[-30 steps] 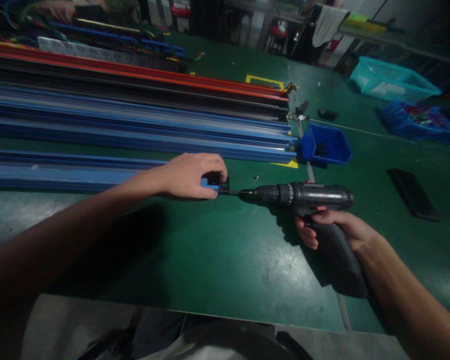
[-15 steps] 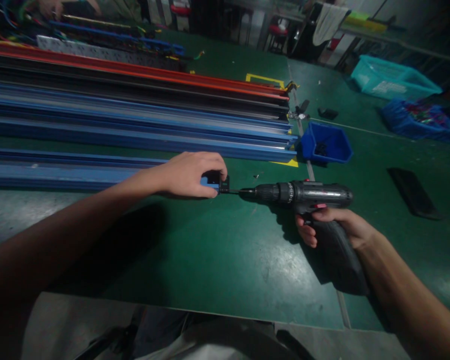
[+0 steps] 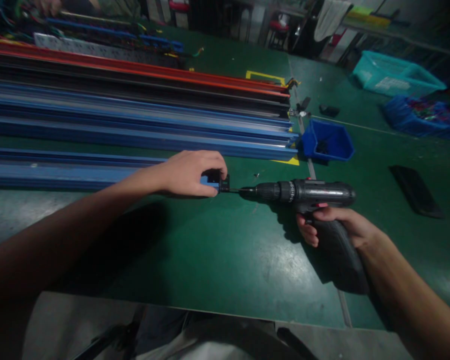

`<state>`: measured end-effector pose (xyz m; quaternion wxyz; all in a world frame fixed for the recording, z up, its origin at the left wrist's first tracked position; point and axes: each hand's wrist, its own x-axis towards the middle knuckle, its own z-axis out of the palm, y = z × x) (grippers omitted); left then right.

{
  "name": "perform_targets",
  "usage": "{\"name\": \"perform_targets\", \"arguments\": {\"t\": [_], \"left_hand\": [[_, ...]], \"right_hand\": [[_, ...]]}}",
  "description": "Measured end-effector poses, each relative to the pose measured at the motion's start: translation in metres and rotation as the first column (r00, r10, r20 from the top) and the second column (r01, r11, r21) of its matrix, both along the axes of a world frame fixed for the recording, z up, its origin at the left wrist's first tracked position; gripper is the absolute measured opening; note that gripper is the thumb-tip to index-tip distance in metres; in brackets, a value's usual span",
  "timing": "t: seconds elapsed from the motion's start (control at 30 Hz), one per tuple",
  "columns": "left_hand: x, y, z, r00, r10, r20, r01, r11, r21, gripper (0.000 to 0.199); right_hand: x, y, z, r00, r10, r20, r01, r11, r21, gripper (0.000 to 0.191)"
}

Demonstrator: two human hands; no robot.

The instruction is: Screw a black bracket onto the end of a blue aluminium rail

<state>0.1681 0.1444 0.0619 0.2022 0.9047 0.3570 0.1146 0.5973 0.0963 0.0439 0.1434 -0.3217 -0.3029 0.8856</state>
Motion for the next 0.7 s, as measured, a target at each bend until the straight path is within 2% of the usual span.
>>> {"name": "perform_targets", "arguments": {"t": [0.7], "left_hand": [[0.0013, -0.0012, 0.0036, 1.000, 0.008, -0.008, -0.008, 1.000, -0.014, 0.030]], "right_hand": [[-0.0019, -0.0006, 0.0007, 1.000, 0.002, 0.001, -0.002, 1.000, 0.027, 0.027]]}}
